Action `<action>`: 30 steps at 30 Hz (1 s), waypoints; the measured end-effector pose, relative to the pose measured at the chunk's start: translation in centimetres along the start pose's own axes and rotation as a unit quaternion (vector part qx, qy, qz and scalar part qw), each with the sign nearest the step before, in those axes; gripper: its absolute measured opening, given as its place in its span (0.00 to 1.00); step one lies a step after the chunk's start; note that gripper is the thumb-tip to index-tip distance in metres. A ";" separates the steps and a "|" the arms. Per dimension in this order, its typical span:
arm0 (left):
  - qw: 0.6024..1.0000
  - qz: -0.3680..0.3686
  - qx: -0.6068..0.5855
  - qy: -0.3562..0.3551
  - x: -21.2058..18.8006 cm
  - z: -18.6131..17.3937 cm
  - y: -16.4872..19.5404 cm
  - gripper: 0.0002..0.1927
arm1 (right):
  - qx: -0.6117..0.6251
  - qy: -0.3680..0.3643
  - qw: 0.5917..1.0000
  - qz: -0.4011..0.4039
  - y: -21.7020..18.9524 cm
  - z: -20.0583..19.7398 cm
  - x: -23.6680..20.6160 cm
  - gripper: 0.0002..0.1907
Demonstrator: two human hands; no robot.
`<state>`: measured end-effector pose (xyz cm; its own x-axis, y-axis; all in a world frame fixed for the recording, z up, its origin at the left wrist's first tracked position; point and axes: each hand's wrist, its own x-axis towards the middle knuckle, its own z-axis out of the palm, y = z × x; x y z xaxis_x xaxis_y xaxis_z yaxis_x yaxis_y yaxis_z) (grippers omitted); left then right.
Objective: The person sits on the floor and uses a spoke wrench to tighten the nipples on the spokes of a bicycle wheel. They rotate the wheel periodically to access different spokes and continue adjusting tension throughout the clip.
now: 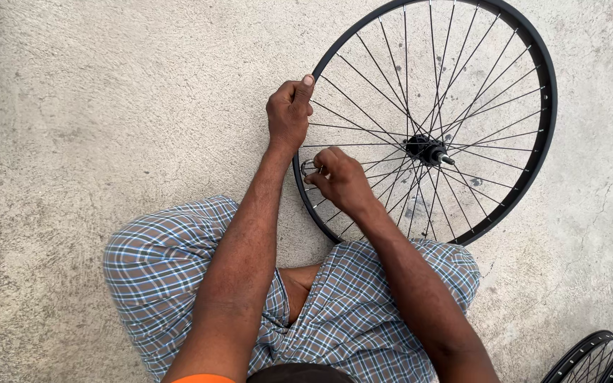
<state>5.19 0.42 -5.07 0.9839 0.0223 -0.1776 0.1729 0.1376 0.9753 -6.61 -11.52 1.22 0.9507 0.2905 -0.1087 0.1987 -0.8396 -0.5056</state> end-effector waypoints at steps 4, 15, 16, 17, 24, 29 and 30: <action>0.999 0.024 0.030 0.009 -0.2 0.0 0.2 0.28 | -0.153 -0.091 0.979 0.094 -1.1 1.4 1.5 0.11; 0.999 0.014 0.028 0.004 -0.4 -0.3 1.5 0.29 | 0.069 -0.182 0.961 0.194 -2.3 -2.7 2.1 0.34; 1.000 0.010 0.026 0.005 -0.4 -0.4 1.6 0.28 | 0.060 -0.175 0.964 0.192 -2.4 -2.7 2.0 0.34; 0.999 0.021 0.024 0.004 -0.3 -0.4 1.6 0.28 | 0.068 -0.162 0.965 0.192 -2.5 -2.7 1.9 0.34; 0.999 0.020 0.038 0.002 -0.5 -0.8 1.8 0.27 | 0.126 -0.068 0.974 0.176 -2.0 -0.8 0.8 0.16; 0.995 0.056 0.087 0.010 -0.4 -1.2 2.3 0.27 | -0.044 0.148 0.985 -0.071 -3.3 1.4 -1.6 0.09; 0.994 0.058 0.091 0.006 -0.4 -1.3 2.5 0.27 | -0.044 0.152 0.983 -0.095 -3.3 1.3 -2.1 0.11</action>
<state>5.20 2.06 -2.70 0.9972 0.0403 -0.0626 0.0645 -0.0477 0.9968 -9.61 -8.74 2.00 0.9194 0.3059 0.2474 0.3858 -0.8241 -0.4148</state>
